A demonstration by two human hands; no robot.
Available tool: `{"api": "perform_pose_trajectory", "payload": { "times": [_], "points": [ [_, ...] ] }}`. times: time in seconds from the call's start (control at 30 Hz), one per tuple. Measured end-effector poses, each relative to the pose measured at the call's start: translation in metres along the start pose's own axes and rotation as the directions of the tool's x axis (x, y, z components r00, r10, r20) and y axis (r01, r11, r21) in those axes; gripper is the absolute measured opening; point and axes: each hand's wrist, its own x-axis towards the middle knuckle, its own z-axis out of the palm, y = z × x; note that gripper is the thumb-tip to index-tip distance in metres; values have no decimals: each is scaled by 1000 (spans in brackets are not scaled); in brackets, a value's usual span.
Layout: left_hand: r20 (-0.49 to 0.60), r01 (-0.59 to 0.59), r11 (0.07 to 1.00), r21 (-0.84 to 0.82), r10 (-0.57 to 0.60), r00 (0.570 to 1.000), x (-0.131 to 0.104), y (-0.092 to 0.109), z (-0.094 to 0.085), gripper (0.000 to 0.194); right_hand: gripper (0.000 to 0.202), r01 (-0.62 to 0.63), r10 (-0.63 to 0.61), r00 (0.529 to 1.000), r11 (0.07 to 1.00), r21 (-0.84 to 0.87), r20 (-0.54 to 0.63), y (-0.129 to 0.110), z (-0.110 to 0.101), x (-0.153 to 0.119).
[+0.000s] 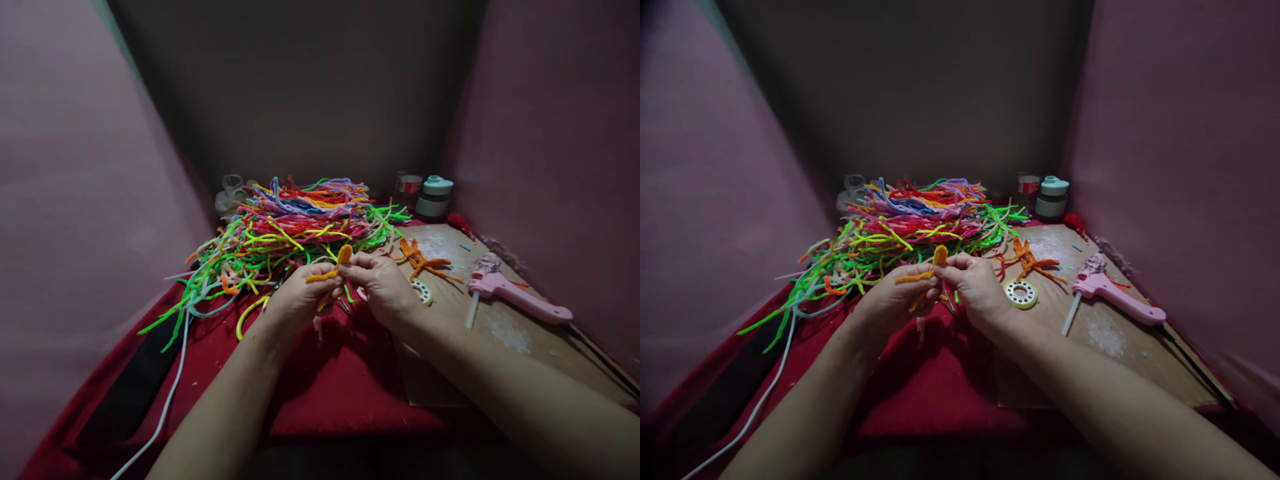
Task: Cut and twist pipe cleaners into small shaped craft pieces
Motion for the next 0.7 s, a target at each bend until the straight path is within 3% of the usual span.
{"api": "perform_pose_trajectory", "payload": {
  "times": [0.3, 0.53, 0.6, 0.7],
  "points": [
    [-39, -81, 972, 223, 91, 995, 1, -2, 0, 16, 21, 5, -5, 1000, 1000, -8, 7, 2, -2, 0],
    [-23, -6, 869, 495, 20, 1000, -5, 10, 2, 20, 22, 87, -91, 996, 988, -130, -25, 3, -8, 7],
    [-94, -49, 825, 562, 122, 988, -5, 12, -1, 21, 22, 103, -109, 993, 981, -162, -32, 1, -8, 8],
    [-192, -135, 808, 574, 294, 936, -2, 9, -4, 28, 23, 91, -98, 995, 982, -163, -34, 0, -7, 8]
  ]
}}
